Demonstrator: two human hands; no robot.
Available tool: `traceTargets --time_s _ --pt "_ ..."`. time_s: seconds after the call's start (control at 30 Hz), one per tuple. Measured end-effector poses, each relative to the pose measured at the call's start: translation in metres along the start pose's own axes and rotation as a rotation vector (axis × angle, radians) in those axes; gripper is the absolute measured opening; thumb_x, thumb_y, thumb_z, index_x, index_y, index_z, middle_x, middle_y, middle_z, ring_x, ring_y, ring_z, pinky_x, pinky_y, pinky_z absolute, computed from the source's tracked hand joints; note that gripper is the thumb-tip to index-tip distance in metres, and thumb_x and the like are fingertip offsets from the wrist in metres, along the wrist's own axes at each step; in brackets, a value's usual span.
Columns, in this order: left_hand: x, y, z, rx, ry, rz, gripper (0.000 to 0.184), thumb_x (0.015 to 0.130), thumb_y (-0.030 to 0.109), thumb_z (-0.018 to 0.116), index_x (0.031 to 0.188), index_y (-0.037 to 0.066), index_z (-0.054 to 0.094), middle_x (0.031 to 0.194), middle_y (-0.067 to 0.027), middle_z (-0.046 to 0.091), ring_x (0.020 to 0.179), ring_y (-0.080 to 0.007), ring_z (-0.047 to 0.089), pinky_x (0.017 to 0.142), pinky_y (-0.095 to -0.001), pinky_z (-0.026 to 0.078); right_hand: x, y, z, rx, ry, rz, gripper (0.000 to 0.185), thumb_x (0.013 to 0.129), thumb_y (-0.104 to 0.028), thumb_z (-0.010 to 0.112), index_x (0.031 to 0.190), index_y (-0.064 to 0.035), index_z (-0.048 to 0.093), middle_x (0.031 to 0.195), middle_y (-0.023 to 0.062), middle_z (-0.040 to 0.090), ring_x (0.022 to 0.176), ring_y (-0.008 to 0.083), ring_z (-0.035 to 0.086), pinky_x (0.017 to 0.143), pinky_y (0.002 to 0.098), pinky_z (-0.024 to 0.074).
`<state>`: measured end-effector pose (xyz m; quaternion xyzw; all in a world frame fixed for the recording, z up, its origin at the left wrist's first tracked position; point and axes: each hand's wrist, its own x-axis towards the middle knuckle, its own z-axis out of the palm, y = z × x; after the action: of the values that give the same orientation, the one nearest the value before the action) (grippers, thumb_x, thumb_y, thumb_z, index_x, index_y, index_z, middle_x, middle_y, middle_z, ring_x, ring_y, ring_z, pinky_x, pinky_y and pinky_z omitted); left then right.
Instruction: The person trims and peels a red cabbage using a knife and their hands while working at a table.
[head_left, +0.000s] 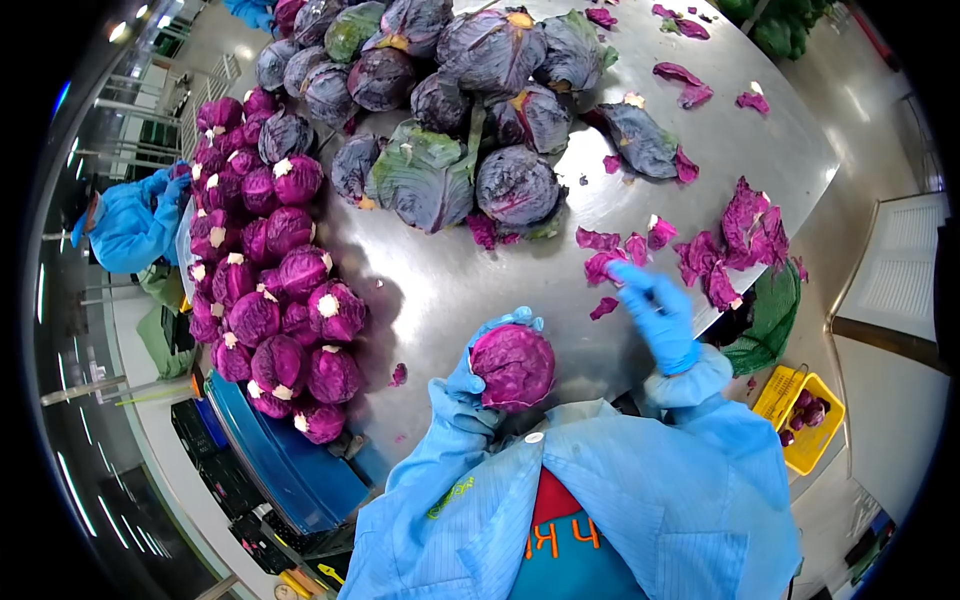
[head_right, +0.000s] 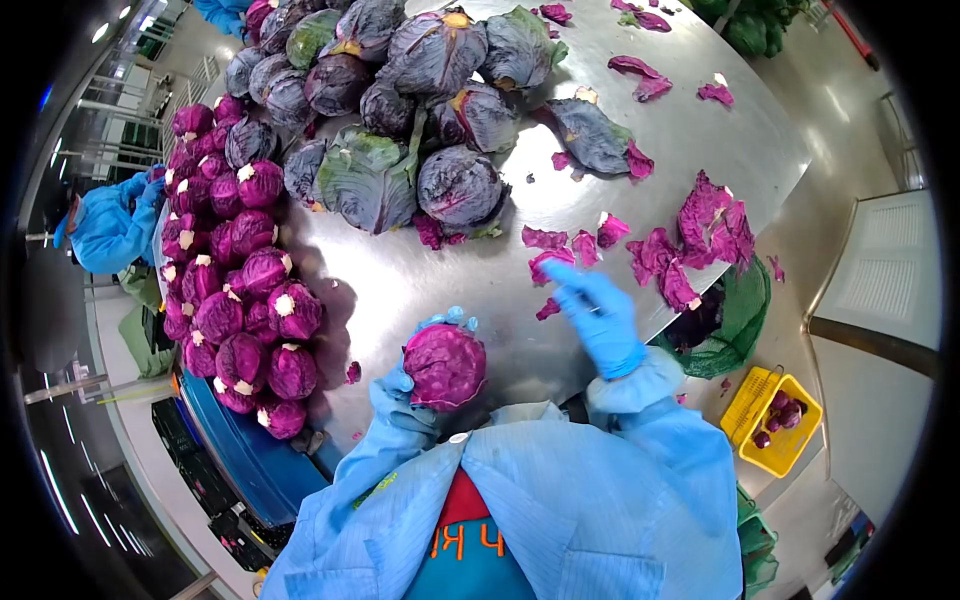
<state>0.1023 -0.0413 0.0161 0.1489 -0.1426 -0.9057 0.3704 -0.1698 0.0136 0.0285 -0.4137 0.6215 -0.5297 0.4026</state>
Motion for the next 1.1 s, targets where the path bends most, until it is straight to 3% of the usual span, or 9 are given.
traceTargets --time_s 0.07,0.13,0.33,0.37,0.5,0.6,0.77,1.0,1.1 --pt "-0.002 -0.004 -0.008 -0.075 -0.01 0.034 0.089 0.057 0.016 0.081 0.136 0.0 0.043 0.144 -0.0188 0.04 0.135 -0.0372 0.037 0.114 -0.0501 0.029 -0.004 -0.006 0.026 -0.032 -0.142 -0.135 0.033 0.088 -0.008 0.066 0.121 -0.0111 0.065 0.09 0.0003 0.063 0.074 0.0082 0.054 0.067 0.0234 0.0455" --pt "-0.005 -0.005 -0.013 -0.143 0.014 0.075 0.088 0.061 0.017 0.079 0.139 0.001 0.04 0.144 -0.0185 0.04 0.134 -0.0369 0.038 0.113 -0.0507 0.03 -0.007 -0.018 0.037 -0.109 -0.284 -0.137 0.035 0.088 -0.012 0.067 0.123 -0.0128 0.065 0.082 -0.0007 0.058 0.067 0.0106 0.05 0.063 0.025 0.0441" --pt "-0.002 0.005 0.003 -0.121 0.157 0.08 0.086 0.067 0.018 0.076 0.141 0.001 0.036 0.142 -0.0196 0.042 0.132 -0.0368 0.04 0.112 -0.0506 0.033 -0.01 -0.041 0.06 -0.027 -0.375 -0.186 0.044 0.083 -0.019 0.074 0.125 -0.0162 0.064 0.088 -0.0002 0.064 0.069 0.0114 0.048 0.063 0.0282 0.0438" --pt "0.0 0.006 0.005 -0.106 0.185 0.073 0.086 0.067 0.018 0.075 0.141 0.001 0.036 0.141 -0.0197 0.043 0.132 -0.0367 0.04 0.112 -0.0506 0.033 -0.009 -0.049 0.057 -0.031 -0.443 -0.104 0.055 0.079 -0.023 0.078 0.13 -0.0173 0.059 0.102 0.0028 0.065 0.076 0.0131 0.054 0.066 0.0275 0.0463" --pt "0.004 0.003 0.005 -0.033 0.297 0.043 0.083 0.072 0.02 0.071 0.143 0.001 0.032 0.139 -0.0209 0.044 0.129 -0.0361 0.044 0.11 -0.0499 0.036 -0.021 -0.039 0.08 -0.103 -0.285 -0.144 0.068 0.075 -0.033 0.08 0.133 -0.0104 0.053 0.121 0.0096 0.057 0.091 0.0189 0.061 0.075 0.029 0.0512" --pt "0.01 0.0 0.003 -0.01 0.349 0.04 0.079 0.076 0.021 0.069 0.143 0.001 0.032 0.136 -0.0213 0.045 0.125 -0.0346 0.048 0.108 -0.0485 0.038 -0.023 -0.018 0.086 -0.279 -0.153 -0.266 0.067 0.074 -0.037 0.08 0.128 -0.0069 0.055 0.118 0.0102 0.058 0.089 0.0196 0.061 0.074 0.031 0.052" --pt "0.013 -0.005 0.005 -0.024 0.537 0.044 0.077 0.076 0.02 0.069 0.142 0.001 0.033 0.134 -0.0201 0.046 0.124 -0.034 0.049 0.107 -0.0483 0.04 -0.025 -0.028 0.081 -0.316 -0.165 -0.028 0.06 0.074 -0.04 0.079 0.117 -0.0051 0.057 0.103 0.0082 0.059 0.079 0.0182 0.06 0.068 0.0308 0.0515" --pt "0.014 -0.003 0.005 -0.004 0.468 0.046 0.075 0.075 0.016 0.068 0.141 0.0 0.035 0.132 -0.0192 0.049 0.122 -0.034 0.051 0.106 -0.0473 0.041 -0.02 -0.016 0.077 -0.133 -0.201 0.025 0.046 0.072 -0.033 0.082 0.102 -0.0063 0.06 0.088 0.0021 0.058 0.068 0.0104 0.048 0.064 0.0266 0.0449" --pt "0.014 -0.004 0.006 0.019 0.489 0.051 0.073 0.075 0.014 0.068 0.14 -0.001 0.037 0.131 -0.019 0.05 0.121 -0.034 0.051 0.105 -0.047 0.042 -0.017 -0.003 0.073 -0.119 -0.293 0.036 0.044 0.075 -0.037 0.079 0.1 -0.0075 0.059 0.086 0.0048 0.056 0.07 0.015 0.056 0.065 0.0294 0.0474"
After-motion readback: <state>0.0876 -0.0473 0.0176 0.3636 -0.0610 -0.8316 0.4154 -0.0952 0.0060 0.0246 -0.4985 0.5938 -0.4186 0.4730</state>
